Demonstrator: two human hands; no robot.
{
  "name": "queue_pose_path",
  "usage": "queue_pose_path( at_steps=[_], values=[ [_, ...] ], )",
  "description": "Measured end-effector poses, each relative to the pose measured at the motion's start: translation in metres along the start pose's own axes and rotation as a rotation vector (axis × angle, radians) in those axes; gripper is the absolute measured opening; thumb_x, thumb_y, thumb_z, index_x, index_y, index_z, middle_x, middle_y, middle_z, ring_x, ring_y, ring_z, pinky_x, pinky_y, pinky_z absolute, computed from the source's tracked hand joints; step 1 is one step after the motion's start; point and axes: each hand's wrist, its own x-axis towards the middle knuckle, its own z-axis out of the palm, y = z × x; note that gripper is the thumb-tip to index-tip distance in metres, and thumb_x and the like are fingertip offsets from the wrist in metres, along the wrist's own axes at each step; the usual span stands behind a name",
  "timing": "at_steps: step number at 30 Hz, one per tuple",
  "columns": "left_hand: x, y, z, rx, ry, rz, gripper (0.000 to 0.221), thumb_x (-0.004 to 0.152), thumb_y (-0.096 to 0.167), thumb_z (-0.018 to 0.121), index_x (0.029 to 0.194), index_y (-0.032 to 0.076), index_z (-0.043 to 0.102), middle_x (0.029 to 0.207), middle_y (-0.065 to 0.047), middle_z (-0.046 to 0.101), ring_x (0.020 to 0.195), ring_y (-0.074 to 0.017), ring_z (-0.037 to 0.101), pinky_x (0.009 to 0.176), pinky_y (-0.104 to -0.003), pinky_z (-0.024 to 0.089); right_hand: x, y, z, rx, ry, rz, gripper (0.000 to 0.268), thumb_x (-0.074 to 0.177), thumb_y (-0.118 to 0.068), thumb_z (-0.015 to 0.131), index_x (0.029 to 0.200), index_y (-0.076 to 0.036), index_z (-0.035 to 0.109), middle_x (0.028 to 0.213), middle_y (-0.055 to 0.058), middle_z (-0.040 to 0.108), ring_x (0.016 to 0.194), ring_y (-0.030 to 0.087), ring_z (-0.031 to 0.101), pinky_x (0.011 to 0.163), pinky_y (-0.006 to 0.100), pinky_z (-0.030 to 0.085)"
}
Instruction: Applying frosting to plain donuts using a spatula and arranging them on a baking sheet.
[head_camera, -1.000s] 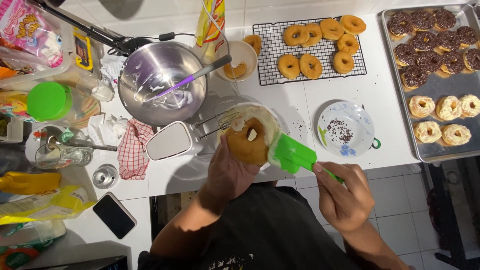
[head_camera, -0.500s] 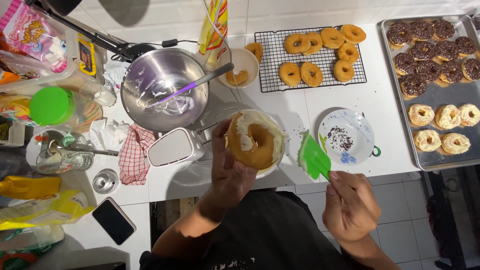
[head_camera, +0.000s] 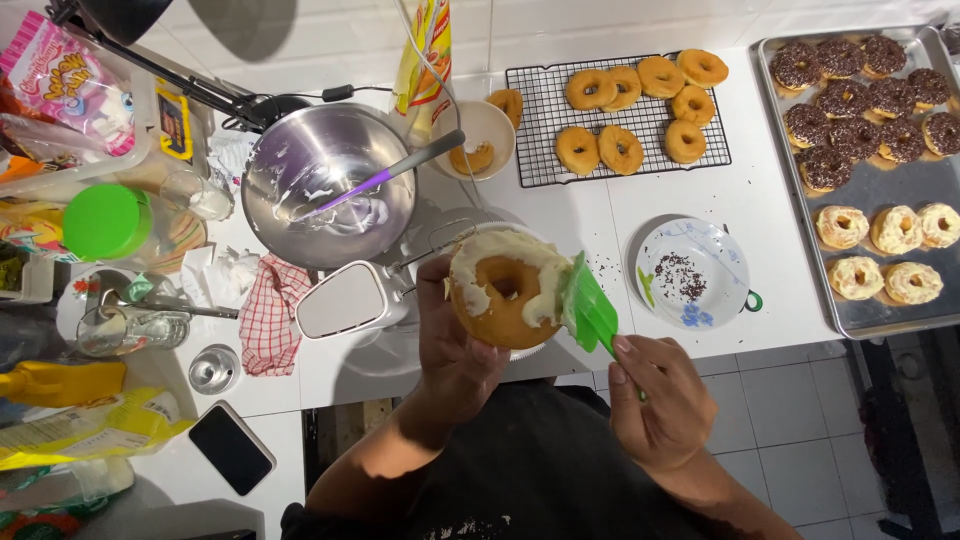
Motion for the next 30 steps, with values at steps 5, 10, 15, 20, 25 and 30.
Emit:
queue_pose_path(
  at_steps=[5, 10, 15, 20, 25, 30],
  values=[
    [0.004, 0.002, -0.004, -0.118, -0.047, -0.016, 0.063, 0.107, 0.031, 0.071, 0.148, 0.014, 0.026, 0.15, -0.016, 0.04, 0.141, -0.0293, 0.043, 0.122, -0.05, 0.04, -0.008, 0.007, -0.007, 0.027, 0.044, 0.034, 0.016, 0.096, 0.003, 0.06, 0.11, 0.008, 0.067, 0.096, 0.028, 0.07, 0.077, 0.032, 0.072, 0.063, 0.034, 0.058],
    [-0.003, 0.003, -0.005, -0.073, -0.039, -0.022, 0.066, 0.104, 0.027, 0.075, 0.145, 0.013, 0.026, 0.143, -0.015, 0.045, 0.132, -0.0255, 0.052, 0.111, -0.042, 0.051, 0.014, 0.008, -0.016, 0.025, -0.139, -0.08, 0.022, 0.096, 0.005, 0.062, 0.118, 0.005, 0.066, 0.098, 0.026, 0.069, 0.076, 0.029, 0.07, 0.064, 0.034, 0.056],
    [0.005, 0.018, 0.0, 0.292, -0.041, 0.112, 0.066, 0.096, 0.033, 0.08, 0.139, 0.017, 0.032, 0.142, -0.016, 0.048, 0.133, -0.0264, 0.05, 0.109, -0.04, 0.048, 0.026, 0.008, -0.037, -0.037, -0.114, -0.017, 0.016, 0.097, 0.003, 0.062, 0.111, 0.007, 0.068, 0.096, 0.025, 0.068, 0.069, 0.027, 0.063, 0.059, 0.032, 0.048],
    [0.011, 0.022, 0.012, 0.502, -0.072, 0.297, 0.061, 0.094, 0.026, 0.08, 0.134, 0.016, 0.034, 0.147, -0.023, 0.049, 0.14, -0.0355, 0.052, 0.119, -0.05, 0.047, 0.044, -0.007, -0.044, -0.013, -0.184, -0.107, 0.017, 0.096, 0.003, 0.061, 0.11, 0.005, 0.069, 0.098, 0.026, 0.069, 0.067, 0.028, 0.065, 0.058, 0.032, 0.05],
    [0.007, 0.021, 0.008, 0.536, -0.106, 0.304, 0.066, 0.089, 0.021, 0.083, 0.131, 0.02, 0.032, 0.145, -0.028, 0.047, 0.138, -0.0323, 0.052, 0.115, -0.049, 0.054, 0.058, -0.017, -0.062, -0.142, -0.216, -0.17, 0.01, 0.091, 0.006, 0.066, 0.099, 0.008, 0.072, 0.091, 0.025, 0.071, 0.065, 0.026, 0.066, 0.053, 0.034, 0.047],
    [0.005, 0.024, 0.006, 0.645, -0.115, 0.387, 0.069, 0.087, 0.014, 0.085, 0.132, 0.019, 0.033, 0.145, -0.027, 0.045, 0.138, -0.0319, 0.054, 0.115, -0.047, 0.057, 0.066, -0.027, -0.061, -0.118, -0.263, -0.18, 0.008, 0.089, 0.006, 0.067, 0.095, 0.008, 0.072, 0.091, 0.022, 0.071, 0.066, 0.026, 0.068, 0.057, 0.033, 0.054]
  ],
)
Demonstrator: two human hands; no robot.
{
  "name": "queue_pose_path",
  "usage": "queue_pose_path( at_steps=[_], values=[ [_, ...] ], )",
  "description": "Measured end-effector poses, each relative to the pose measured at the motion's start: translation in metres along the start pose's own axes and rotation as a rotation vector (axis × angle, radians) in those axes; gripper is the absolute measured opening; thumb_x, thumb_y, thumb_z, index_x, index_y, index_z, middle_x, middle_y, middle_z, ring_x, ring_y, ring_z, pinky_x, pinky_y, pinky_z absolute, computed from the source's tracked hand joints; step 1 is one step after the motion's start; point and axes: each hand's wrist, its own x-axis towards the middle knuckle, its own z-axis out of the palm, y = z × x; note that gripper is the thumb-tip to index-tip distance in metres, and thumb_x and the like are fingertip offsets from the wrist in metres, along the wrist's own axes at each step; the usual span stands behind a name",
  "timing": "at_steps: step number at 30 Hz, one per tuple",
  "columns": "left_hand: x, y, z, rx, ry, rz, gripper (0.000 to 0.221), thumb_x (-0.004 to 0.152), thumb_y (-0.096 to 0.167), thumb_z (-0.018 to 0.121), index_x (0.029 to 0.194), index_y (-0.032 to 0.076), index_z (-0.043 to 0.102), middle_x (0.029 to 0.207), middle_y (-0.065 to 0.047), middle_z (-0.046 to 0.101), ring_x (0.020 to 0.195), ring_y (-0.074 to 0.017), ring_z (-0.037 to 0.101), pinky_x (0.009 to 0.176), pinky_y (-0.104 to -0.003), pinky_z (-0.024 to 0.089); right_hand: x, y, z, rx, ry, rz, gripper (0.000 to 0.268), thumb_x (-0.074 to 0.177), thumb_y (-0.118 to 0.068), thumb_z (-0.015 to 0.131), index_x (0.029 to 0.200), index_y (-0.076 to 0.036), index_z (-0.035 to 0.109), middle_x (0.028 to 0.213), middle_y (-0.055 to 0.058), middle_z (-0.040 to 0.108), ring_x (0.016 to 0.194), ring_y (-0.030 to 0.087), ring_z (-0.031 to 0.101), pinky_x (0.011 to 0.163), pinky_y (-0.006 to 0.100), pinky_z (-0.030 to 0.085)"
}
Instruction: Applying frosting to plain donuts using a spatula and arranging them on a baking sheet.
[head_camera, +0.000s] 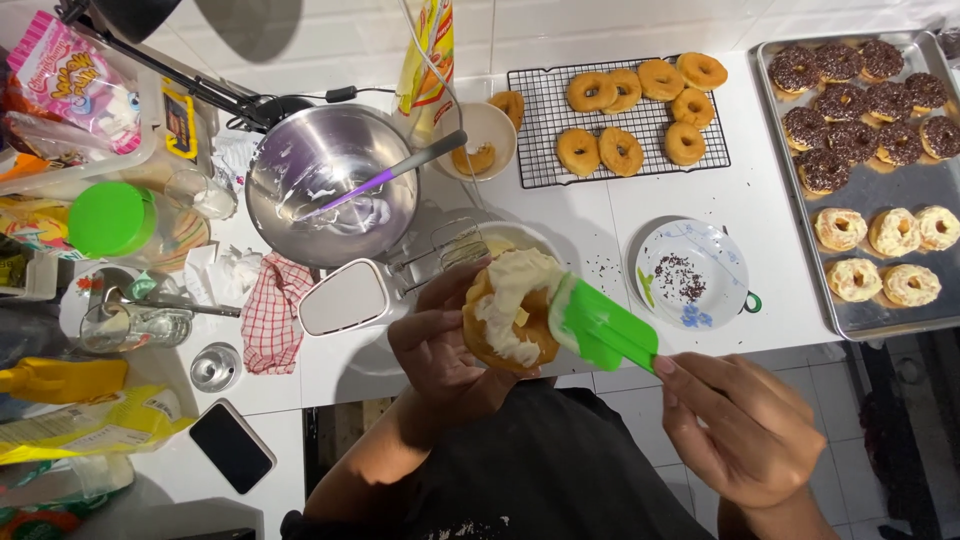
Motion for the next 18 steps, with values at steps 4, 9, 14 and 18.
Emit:
queue_pose_path(
  at_steps=[4, 9, 14, 18],
  values=[
    [0.001, -0.002, 0.0, 0.074, 0.024, 0.094, 0.072, 0.086, 0.002, 0.086, 0.136, 0.021, 0.037, 0.145, -0.021, 0.046, 0.137, -0.0332, 0.056, 0.117, -0.048, 0.058, -0.006, 0.002, 0.0, 0.036, 0.037, 0.023, 0.01, 0.089, 0.005, 0.065, 0.096, 0.01, 0.07, 0.092, 0.025, 0.072, 0.073, 0.03, 0.072, 0.063, 0.037, 0.059],
    [-0.005, -0.002, 0.0, 0.137, 0.115, 0.077, 0.076, 0.08, 0.0, 0.087, 0.131, 0.025, 0.036, 0.142, -0.019, 0.046, 0.132, -0.0299, 0.057, 0.109, -0.045, 0.062, -0.024, -0.007, 0.016, 0.083, 0.058, 0.101, 0.01, 0.089, 0.0, 0.067, 0.096, 0.005, 0.072, 0.093, 0.021, 0.072, 0.069, 0.025, 0.073, 0.061, 0.032, 0.061],
    [-0.01, -0.006, 0.006, 0.19, 0.188, 0.068, 0.066, 0.081, 0.01, 0.084, 0.125, 0.023, 0.037, 0.135, -0.021, 0.049, 0.122, -0.0253, 0.061, 0.098, -0.039, 0.064, -0.031, -0.012, 0.035, 0.191, 0.124, 0.168, 0.013, 0.088, 0.002, 0.065, 0.098, 0.009, 0.068, 0.091, 0.027, 0.071, 0.067, 0.03, 0.072, 0.059, 0.032, 0.062],
    [-0.009, -0.009, 0.01, 0.105, 0.288, 0.042, 0.071, 0.076, 0.023, 0.09, 0.126, 0.025, 0.039, 0.139, -0.017, 0.051, 0.12, -0.0213, 0.06, 0.099, -0.034, 0.058, -0.051, -0.002, 0.037, 0.127, 0.153, 0.174, 0.014, 0.09, 0.0, 0.065, 0.102, 0.006, 0.069, 0.093, 0.024, 0.071, 0.069, 0.028, 0.072, 0.06, 0.032, 0.06]
  ],
)
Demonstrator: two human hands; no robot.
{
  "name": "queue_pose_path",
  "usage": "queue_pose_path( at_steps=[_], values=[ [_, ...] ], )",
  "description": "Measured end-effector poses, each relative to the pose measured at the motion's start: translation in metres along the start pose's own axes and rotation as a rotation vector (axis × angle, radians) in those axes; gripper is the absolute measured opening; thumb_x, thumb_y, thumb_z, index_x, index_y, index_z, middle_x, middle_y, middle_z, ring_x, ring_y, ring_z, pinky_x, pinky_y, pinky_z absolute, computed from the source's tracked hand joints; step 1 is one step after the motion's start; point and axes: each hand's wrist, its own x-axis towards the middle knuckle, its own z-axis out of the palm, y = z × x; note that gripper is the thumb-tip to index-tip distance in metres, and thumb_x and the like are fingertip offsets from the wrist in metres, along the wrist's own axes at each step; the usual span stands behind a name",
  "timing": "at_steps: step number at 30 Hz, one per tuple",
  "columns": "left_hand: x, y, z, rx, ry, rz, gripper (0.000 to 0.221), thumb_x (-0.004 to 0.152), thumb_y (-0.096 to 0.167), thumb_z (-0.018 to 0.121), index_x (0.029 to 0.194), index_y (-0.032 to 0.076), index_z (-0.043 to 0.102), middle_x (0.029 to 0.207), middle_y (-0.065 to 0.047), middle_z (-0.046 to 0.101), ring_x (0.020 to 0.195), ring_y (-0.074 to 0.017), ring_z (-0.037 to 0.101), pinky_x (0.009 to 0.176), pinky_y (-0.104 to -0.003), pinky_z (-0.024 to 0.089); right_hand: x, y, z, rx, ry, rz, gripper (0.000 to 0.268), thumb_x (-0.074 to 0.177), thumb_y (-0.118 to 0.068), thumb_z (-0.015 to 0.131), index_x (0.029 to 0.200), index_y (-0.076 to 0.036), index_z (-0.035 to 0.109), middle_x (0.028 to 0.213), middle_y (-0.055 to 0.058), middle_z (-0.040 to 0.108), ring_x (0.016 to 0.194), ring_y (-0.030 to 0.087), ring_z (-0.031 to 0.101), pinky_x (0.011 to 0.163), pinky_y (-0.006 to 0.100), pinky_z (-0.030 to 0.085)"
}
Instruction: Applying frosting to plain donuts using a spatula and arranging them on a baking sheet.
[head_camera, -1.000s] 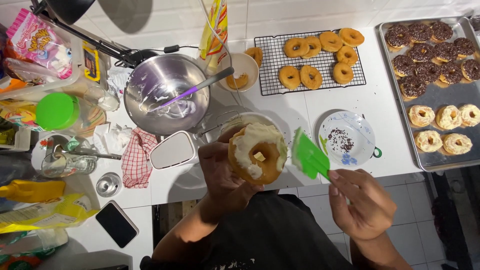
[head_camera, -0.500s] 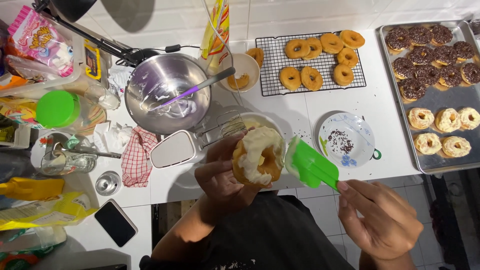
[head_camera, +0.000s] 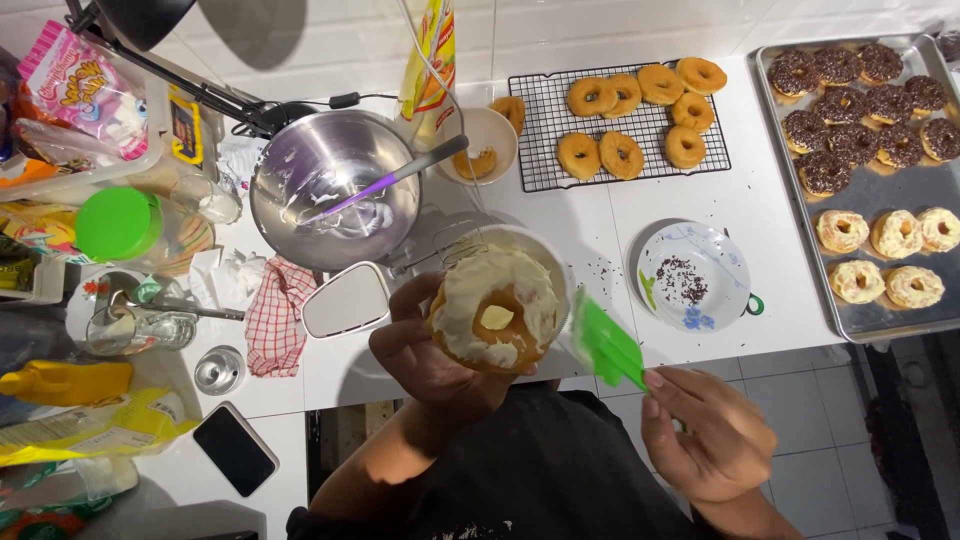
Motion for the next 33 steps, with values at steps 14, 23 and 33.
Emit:
queue_pose_path(
  at_steps=[14, 23, 33],
  values=[
    [-0.002, -0.012, -0.053, 0.057, 0.129, -0.071, 0.081, 0.076, 0.031, 0.093, 0.124, 0.01, 0.032, 0.13, -0.023, 0.048, 0.109, -0.0234, 0.054, 0.096, -0.034, 0.049, 0.041, 0.037, 0.044, -0.224, -0.299, -0.059, 0.004, 0.086, 0.002, 0.077, 0.09, 0.002, 0.078, 0.076, 0.016, 0.073, 0.065, 0.034, 0.07, 0.056, 0.036, 0.057],
    [-0.039, -0.015, -0.094, 0.084, 0.284, -0.153, 0.09, 0.076, 0.021, 0.095, 0.136, 0.015, 0.028, 0.145, -0.018, 0.04, 0.123, -0.0216, 0.05, 0.104, -0.036, 0.048, 0.01, 0.078, 0.158, -0.683, -1.098, -0.094, 0.018, 0.092, -0.008, 0.067, 0.075, -0.011, 0.073, 0.068, 0.003, 0.069, 0.062, 0.02, 0.071, 0.056, 0.033, 0.06],
    [-0.046, -0.022, -0.099, 0.101, 0.214, -0.168, 0.081, 0.079, 0.02, 0.093, 0.133, 0.008, 0.034, 0.14, -0.017, 0.043, 0.12, -0.0202, 0.057, 0.105, -0.037, 0.048, 0.065, 0.064, 0.083, -0.293, -1.305, 0.43, 0.025, 0.091, -0.018, 0.06, 0.074, -0.003, 0.071, 0.061, 0.017, 0.065, 0.051, 0.033, 0.063, 0.052, 0.039, 0.052]
  ],
)
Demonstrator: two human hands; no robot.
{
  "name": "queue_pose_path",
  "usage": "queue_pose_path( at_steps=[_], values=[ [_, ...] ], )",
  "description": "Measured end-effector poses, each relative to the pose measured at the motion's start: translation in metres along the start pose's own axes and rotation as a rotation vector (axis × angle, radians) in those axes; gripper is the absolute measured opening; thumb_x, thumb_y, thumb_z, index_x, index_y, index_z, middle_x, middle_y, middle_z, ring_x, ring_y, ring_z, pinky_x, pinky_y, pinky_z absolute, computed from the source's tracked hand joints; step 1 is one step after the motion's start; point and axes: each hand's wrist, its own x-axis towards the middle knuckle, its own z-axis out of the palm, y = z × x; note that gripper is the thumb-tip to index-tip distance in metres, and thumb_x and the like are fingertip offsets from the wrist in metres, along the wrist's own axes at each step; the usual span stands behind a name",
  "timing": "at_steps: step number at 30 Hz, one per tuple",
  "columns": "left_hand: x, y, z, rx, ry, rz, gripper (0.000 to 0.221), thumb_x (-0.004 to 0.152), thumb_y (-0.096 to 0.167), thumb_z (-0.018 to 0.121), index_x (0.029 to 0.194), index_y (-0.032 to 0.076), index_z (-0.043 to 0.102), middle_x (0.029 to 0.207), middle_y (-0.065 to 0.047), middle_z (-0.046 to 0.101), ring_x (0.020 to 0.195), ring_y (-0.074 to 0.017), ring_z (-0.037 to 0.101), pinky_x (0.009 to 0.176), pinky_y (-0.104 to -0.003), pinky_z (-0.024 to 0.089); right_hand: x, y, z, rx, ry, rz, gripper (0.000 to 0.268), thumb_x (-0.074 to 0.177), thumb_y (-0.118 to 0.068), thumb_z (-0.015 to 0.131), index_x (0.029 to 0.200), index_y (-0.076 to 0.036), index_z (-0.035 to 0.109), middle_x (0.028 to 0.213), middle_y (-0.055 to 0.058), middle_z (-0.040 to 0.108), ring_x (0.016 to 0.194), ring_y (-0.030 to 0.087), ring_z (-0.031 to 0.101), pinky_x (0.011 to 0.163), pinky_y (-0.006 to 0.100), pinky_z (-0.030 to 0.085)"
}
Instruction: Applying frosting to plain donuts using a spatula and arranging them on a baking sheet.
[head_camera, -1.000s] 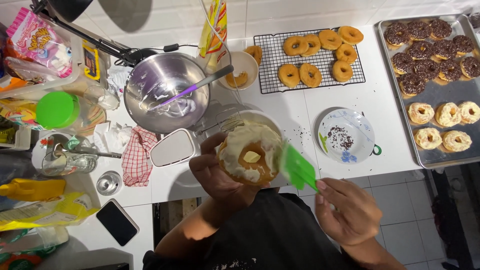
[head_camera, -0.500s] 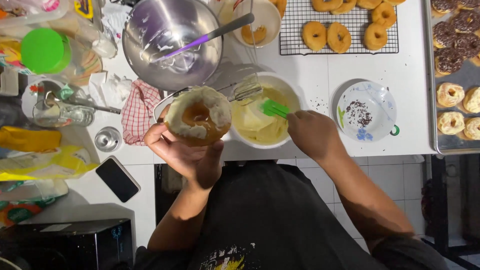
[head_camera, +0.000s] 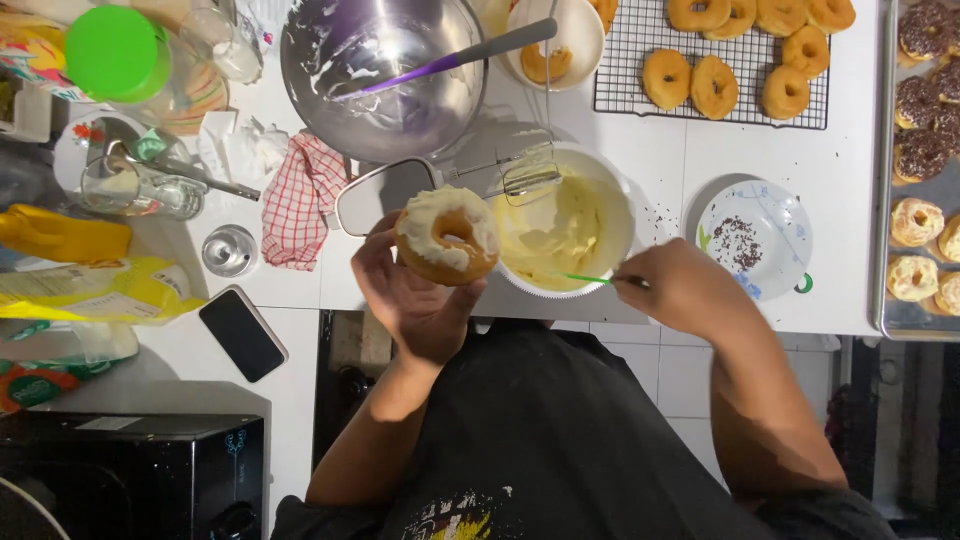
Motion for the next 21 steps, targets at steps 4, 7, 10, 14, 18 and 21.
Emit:
queue_pose_path(
  at_steps=[4, 7, 10, 14, 18, 21],
  values=[
    [-0.006, 0.003, 0.017, 0.007, -0.029, -0.067, 0.072, 0.081, 0.016, 0.087, 0.137, 0.014, 0.041, 0.144, -0.018, 0.046, 0.137, -0.0283, 0.05, 0.116, -0.041, 0.051, -0.05, 0.041, -0.019, 0.398, 0.106, -0.011, 0.022, 0.089, -0.017, 0.07, 0.102, -0.014, 0.088, 0.072, -0.004, 0.087, 0.042, 0.008, 0.048, 0.044, 0.026, 0.039],
    [-0.005, 0.004, 0.029, -0.104, -0.1, -0.135, 0.075, 0.08, 0.007, 0.088, 0.137, 0.015, 0.041, 0.146, -0.017, 0.046, 0.137, -0.0274, 0.053, 0.117, -0.036, 0.05, -0.087, 0.036, -0.023, 0.571, 0.424, -0.245, 0.016, 0.086, -0.009, 0.072, 0.099, -0.007, 0.082, 0.085, 0.002, 0.084, 0.074, 0.009, 0.079, 0.063, 0.02, 0.06],
    [0.002, 0.007, 0.045, -0.094, -0.172, -0.076, 0.075, 0.075, 0.004, 0.089, 0.131, 0.016, 0.041, 0.138, -0.016, 0.047, 0.133, -0.0256, 0.052, 0.113, -0.038, 0.053, -0.104, 0.015, -0.004, 0.722, 0.754, -0.363, 0.014, 0.087, 0.001, 0.068, 0.101, 0.005, 0.072, 0.089, 0.017, 0.077, 0.075, 0.023, 0.08, 0.07, 0.027, 0.067],
    [0.006, 0.008, 0.062, -0.092, -0.201, 0.006, 0.074, 0.075, 0.011, 0.091, 0.13, 0.019, 0.041, 0.133, -0.012, 0.046, 0.126, -0.0206, 0.053, 0.107, -0.038, 0.057, -0.101, -0.021, 0.008, 0.526, 1.007, -0.426, 0.012, 0.082, 0.005, 0.072, 0.094, 0.007, 0.071, 0.088, 0.025, 0.073, 0.067, 0.026, 0.074, 0.056, 0.026, 0.057],
    [0.011, 0.012, 0.073, -0.068, -0.178, 0.197, 0.078, 0.076, 0.016, 0.093, 0.134, 0.019, 0.041, 0.137, -0.014, 0.047, 0.131, -0.0221, 0.055, 0.11, -0.043, 0.059, -0.106, -0.021, 0.01, 0.168, 1.165, -0.56, 0.005, 0.087, 0.0, 0.072, 0.089, 0.004, 0.074, 0.087, 0.019, 0.073, 0.068, 0.022, 0.072, 0.059, 0.029, 0.06],
    [0.017, 0.02, 0.076, -0.023, -0.174, 0.242, 0.08, 0.073, 0.019, 0.095, 0.132, 0.021, 0.041, 0.135, -0.012, 0.047, 0.129, -0.0253, 0.057, 0.108, -0.043, 0.06, -0.109, -0.022, 0.009, 0.15, 1.222, -0.54, 0.008, 0.087, -0.001, 0.069, 0.085, 0.006, 0.072, 0.083, 0.021, 0.072, 0.065, 0.025, 0.07, 0.058, 0.032, 0.057]
  ],
)
